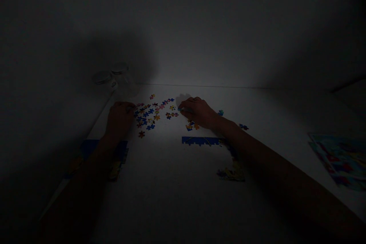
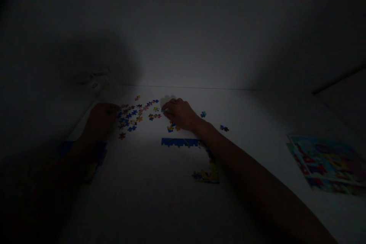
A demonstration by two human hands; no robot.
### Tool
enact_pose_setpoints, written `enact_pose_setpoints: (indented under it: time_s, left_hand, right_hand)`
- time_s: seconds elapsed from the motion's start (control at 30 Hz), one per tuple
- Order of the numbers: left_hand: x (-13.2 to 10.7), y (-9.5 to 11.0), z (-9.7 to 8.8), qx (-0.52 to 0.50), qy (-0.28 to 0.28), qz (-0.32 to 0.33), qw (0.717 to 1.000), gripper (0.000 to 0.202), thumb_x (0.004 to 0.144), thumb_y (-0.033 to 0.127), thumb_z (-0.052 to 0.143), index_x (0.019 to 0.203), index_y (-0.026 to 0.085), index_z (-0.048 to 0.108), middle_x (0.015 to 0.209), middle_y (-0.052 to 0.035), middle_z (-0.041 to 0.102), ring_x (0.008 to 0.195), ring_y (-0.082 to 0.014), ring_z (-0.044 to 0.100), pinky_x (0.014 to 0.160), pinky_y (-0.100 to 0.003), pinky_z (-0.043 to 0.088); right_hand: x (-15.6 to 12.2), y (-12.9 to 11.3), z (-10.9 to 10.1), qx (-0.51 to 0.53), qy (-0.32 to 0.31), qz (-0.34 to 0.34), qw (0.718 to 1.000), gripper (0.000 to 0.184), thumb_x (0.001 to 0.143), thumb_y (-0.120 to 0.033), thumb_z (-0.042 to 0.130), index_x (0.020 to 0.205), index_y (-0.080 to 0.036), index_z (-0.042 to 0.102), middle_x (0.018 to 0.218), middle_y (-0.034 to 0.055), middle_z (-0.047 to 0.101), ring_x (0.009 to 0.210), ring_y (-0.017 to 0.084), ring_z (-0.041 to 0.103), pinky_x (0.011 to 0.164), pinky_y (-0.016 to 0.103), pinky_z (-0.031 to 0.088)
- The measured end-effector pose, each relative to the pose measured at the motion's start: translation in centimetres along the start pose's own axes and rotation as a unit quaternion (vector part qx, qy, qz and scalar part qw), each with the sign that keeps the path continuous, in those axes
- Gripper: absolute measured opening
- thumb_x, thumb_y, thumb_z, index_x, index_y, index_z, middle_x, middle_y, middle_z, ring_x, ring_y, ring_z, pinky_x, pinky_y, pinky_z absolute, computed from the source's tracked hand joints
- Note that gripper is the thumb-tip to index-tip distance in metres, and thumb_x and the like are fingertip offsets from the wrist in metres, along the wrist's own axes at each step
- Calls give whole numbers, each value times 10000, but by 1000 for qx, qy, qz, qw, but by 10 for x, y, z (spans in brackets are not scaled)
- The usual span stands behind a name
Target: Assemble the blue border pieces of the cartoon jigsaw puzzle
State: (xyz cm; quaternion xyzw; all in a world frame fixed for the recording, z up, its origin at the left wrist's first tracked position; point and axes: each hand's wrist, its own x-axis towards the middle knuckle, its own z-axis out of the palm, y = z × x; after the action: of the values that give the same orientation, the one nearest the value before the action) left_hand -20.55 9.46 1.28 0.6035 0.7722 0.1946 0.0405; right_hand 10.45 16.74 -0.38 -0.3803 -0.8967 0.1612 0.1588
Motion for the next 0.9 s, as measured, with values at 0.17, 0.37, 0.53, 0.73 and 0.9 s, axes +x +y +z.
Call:
enact_pose_setpoints:
  time_s: [0.17,0.37,0.53,0.73,0.9]
  left_hand:
    - [0,1,-1,-3,-1,0,1000,344,887,233,486,1083,180,763,1184,-145,694,1177,-326,625,1100,-486,475]
    - [0,0,-1,-6,-4,4,1000,356,888,232,469,1075,149,761,1172,-159,692,1177,-324,630,1109,-470,469]
    - [0,0,-1,-5,-3,5,1000,353,886,232,469,1075,162,758,1182,-150,688,1172,-310,631,1113,-450,468]
    - [1,0,-1,1,-7,12,1000,349,888,233,469,1067,150,757,1159,-152,699,1167,-316,628,1114,-472,464]
    - [0,1,-2,5,-7,11,1000,351,893,237,466,1073,147,753,1165,-164,685,1173,-325,623,1108,-472,466]
  right_hand:
    - [0,-4,-1,-6,-1,13,1000,275,972,-289,561,1195,-202,696,1191,129,714,1119,314,606,936,463,481]
    - [0,-3,1,-9,4,19,1000,236,960,-300,570,1145,-222,694,1190,106,711,1105,304,608,928,454,480]
    - [0,-3,0,-3,5,20,1000,199,959,-299,569,1102,-223,686,1127,105,707,1069,291,606,898,443,473]
    - [1,-3,-1,-3,0,19,1000,174,948,-299,564,1056,-215,673,1096,112,701,1061,301,600,881,446,467]
    - [0,-4,-1,1,5,18,1000,149,953,-298,560,1023,-215,663,1086,107,698,1052,291,602,866,427,469]
